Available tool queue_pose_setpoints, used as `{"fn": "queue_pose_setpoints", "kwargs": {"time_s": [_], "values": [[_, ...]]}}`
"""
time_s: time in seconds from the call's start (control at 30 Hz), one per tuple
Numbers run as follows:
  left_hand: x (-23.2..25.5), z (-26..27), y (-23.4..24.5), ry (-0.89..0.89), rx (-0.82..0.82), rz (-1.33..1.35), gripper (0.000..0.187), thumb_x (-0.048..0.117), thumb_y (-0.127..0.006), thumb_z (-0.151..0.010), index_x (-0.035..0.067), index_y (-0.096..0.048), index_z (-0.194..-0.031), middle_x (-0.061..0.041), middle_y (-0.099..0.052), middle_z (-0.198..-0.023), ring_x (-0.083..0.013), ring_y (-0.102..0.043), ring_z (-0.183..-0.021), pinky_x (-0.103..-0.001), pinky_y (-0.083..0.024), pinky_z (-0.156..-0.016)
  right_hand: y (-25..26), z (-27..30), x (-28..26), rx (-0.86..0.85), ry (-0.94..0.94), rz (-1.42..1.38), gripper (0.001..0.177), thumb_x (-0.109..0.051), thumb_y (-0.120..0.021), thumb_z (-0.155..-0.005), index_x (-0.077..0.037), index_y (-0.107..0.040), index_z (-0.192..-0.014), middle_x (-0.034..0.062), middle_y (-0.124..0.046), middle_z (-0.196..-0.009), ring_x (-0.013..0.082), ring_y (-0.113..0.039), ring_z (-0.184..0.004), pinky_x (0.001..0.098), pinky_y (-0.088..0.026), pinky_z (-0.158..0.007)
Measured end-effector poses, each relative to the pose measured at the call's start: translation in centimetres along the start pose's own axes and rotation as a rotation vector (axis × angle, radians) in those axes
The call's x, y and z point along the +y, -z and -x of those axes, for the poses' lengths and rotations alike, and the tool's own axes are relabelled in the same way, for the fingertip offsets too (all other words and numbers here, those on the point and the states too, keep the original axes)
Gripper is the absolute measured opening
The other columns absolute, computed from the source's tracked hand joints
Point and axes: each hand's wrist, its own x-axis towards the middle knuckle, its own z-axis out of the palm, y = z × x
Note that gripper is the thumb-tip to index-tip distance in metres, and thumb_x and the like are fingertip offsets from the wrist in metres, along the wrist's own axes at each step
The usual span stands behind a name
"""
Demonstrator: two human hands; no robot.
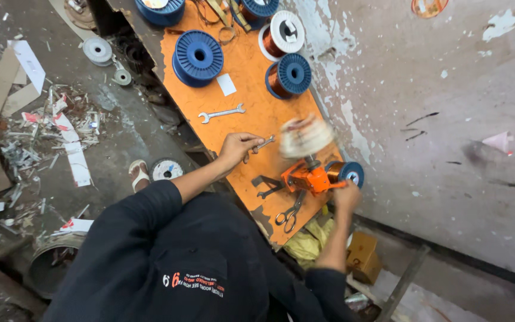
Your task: The person winds copper wire onto a white plastic bobbin mounted on a motorized winding machine. They use a wrench to tighten the bobbin, guide the wire by hand, and cut the wire with scissors after winding.
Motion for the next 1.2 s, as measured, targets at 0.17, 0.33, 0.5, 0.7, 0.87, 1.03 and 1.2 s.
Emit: {"fn": "queue_pose_setpoints", "kwargs": {"time_s": [0.17,0.33,0.5,0.7,0.87,1.03,1.2], "values": [[0.1,-0.1,0.3,0.024,0.009,0.004,0.023,0.025,-0.076,-0.091,0.004,-0.08,-0.1,-0.002,-0.068,-0.071,-0.007,-0.048,-0.042,-0.024,-0.039,-0.038,-5.9,7.3,-5.9,-0.469,-0.165,0.063,0.032,-0.031,-0.056,-0.094,-0.006,-0.074,-0.104,0.0248,-0.07,-0.105,0.0465,-0.066,-0.1,0.0556,-0.052,-0.085],[0.0,0.1,0.7,-0.016,-0.024,0.044,0.023,0.025,-0.076,-0.092,0.004,-0.08,-0.1,-0.001,-0.068,-0.071,-0.0053,-0.052,-0.045,-0.024,-0.041,-0.039,3.8,12.9,-1.5,-0.815,-0.059,-0.097,0.046,-0.031,-0.081,-0.08,-0.006,-0.069,-0.117,0.014,-0.074,-0.1,0.0255,-0.069,-0.093,0.0375,-0.053,-0.085],[1.0,-0.1,-0.5,0.03,-0.03,0.008,0.023,0.026,-0.077,-0.092,0.005,-0.081,-0.101,-0.001,-0.066,-0.068,-0.0037,-0.047,-0.045,-0.023,-0.035,-0.038,11.4,4.0,4.4,-0.571,-0.154,-0.476,0.04,-0.015,-0.08,-0.085,-0.001,-0.072,-0.121,0.0093,-0.075,-0.103,0.0172,-0.065,-0.092,0.0339,-0.051,-0.084],[3.0,0.3,-1.4,-0.021,-0.041,-0.068,0.023,0.025,-0.076,-0.091,0.005,-0.081,-0.102,-0.003,-0.069,-0.068,-0.0057,-0.048,-0.04,-0.023,-0.036,-0.037,3.0,0.0,2.6,-0.396,-0.102,-0.61,0.039,-0.008,-0.075,-0.091,-0.003,-0.071,-0.13,0.0075,-0.072,-0.103,0.0146,-0.059,-0.086,0.0304,-0.047,-0.077],[2.9,1.1,-0.7,0.013,-0.037,-0.031,0.022,0.024,-0.076,-0.091,0.004,-0.08,-0.101,-0.003,-0.069,-0.068,-0.0059,-0.05,-0.04,-0.023,-0.038,-0.038,-3.2,3.7,0.2,-0.24,0.173,-0.494,0.041,-0.003,-0.055,-0.093,-0.003,-0.067,-0.131,0.0167,-0.073,-0.117,0.0307,-0.069,-0.111,0.0375,-0.053,-0.092],[2.7,1.7,0.3,0.061,-0.031,-0.036,0.023,0.025,-0.077,-0.092,0.002,-0.08,-0.097,-0.002,-0.068,-0.067,-0.0058,-0.047,-0.039,-0.024,-0.036,-0.037,-5.8,8.8,-2.7,-0.448,-0.158,-0.164,0.037,-0.036,-0.059,-0.104,-0.006,-0.068,-0.122,0.0243,-0.072,-0.106,0.044,-0.068,-0.101,0.0507,-0.051,-0.086],[3.0,1.6,0.0,0.019,-0.065,-0.061,0.026,0.028,-0.077,-0.091,0.004,-0.081,-0.099,0.0,-0.067,-0.065,-0.0035,-0.043,-0.04,-0.023,-0.033,-0.037,-6.8,12.9,-4.9,-0.332,-0.215,-0.061,0.036,-0.037,-0.061,-0.097,-0.011,-0.066,-0.122,0.0213,-0.071,-0.111,0.0451,-0.063,-0.106,0.0548,-0.049,-0.088]]}}
